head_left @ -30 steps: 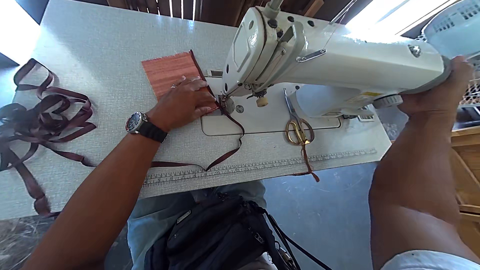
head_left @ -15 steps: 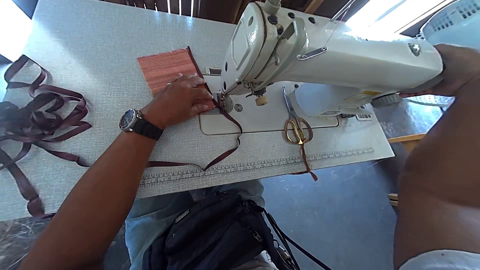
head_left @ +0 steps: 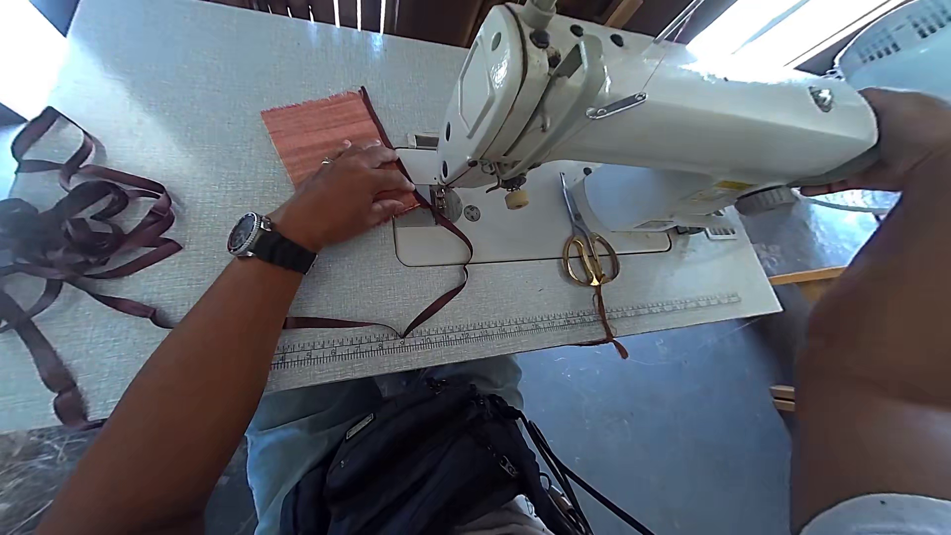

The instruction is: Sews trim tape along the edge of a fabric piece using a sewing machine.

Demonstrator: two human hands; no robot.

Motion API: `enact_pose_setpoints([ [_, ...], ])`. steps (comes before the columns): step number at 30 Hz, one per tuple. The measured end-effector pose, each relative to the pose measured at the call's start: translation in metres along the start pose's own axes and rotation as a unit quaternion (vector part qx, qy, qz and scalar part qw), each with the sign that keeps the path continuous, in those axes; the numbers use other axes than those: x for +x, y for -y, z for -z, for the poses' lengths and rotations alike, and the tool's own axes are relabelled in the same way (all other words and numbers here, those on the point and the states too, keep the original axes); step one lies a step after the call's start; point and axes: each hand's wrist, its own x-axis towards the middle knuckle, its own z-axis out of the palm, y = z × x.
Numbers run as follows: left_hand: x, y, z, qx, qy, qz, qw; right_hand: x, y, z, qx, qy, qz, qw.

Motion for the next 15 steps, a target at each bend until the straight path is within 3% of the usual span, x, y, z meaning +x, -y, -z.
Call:
enact_pose_setpoints([
  [5, -0.001, -0.004, 0.003, -0.010, 0.015, 0.008, 1.000, 0.003, 0.004, 0.004, -0.013, 0.029, 0.005, 0.999],
  [10, -0.003, -0.001, 0.001, -0.007, 0.009, -0.005, 1.000, -0.002, -0.031, -0.003, 0.115, 0.014, 0.159, 0.980],
  [15, -0.005, -0.003, 0.002, -0.009, 0.006, -0.014, 1.000, 0.005, -0.060, -0.024, 0.259, 0.017, 0.307, 0.916],
])
